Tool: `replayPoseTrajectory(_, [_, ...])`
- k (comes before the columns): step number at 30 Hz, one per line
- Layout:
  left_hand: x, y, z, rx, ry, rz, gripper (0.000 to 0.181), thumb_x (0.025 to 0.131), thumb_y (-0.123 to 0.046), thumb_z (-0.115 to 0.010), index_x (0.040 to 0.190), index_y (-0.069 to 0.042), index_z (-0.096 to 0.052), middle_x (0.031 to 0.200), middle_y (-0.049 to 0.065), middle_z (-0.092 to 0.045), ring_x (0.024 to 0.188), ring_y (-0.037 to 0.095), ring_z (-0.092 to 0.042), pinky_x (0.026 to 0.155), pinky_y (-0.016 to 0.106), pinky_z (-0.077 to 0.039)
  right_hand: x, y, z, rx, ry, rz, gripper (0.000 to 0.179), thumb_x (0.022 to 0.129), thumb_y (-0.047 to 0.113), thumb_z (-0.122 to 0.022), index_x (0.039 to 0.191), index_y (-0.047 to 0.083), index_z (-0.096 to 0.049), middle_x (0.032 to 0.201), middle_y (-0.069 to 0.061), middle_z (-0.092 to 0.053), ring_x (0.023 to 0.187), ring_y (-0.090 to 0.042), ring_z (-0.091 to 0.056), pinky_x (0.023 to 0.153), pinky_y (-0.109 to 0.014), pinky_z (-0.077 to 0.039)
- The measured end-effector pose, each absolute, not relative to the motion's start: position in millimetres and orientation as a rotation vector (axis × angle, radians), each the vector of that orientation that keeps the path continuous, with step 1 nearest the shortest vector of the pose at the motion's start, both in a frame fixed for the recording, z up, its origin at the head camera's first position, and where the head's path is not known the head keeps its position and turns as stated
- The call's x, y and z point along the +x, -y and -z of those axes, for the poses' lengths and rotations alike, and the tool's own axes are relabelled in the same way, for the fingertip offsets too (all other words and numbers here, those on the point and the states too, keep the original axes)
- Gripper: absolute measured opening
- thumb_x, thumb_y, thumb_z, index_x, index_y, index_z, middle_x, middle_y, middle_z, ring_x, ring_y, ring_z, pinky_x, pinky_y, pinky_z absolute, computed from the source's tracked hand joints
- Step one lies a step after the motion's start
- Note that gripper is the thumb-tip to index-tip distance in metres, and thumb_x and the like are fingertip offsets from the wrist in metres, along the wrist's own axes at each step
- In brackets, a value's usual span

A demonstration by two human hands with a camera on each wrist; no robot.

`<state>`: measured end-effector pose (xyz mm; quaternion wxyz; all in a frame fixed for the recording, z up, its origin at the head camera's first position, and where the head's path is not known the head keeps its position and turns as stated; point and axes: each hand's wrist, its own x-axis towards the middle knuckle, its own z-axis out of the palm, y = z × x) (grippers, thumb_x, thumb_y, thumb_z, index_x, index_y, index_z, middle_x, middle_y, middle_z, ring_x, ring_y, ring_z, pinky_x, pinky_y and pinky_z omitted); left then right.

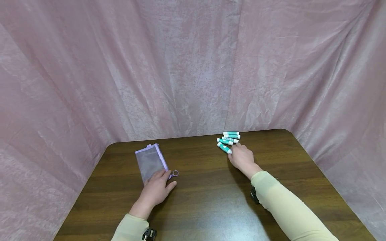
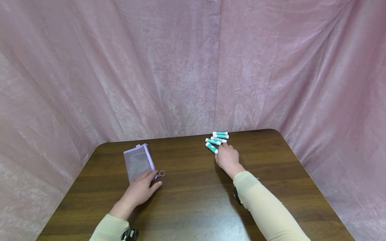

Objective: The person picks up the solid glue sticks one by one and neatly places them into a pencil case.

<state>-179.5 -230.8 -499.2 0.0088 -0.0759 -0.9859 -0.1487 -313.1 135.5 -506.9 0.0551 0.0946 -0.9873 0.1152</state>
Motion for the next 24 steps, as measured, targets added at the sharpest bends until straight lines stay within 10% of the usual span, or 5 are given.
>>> replayPoseTrajectory(24, [-179.9,219.4,504.5,-0.301,3.078,0.5,0.059,0.11,-0.042,-0.069,0.156,-0.006,-0.061,0.161,0.022,-0.055,0.151,0.047,-0.047,0.114,0.081,-0.034,-300.3,-142.6,499.0,0.258,2.964,-0.548,0.016,0.108,0.023,-0.071,0.105,0.008,-0.074,0.095,-0.009,-0.069,0.082,-0.027,-0.066,0.072,-0.052,-0.055])
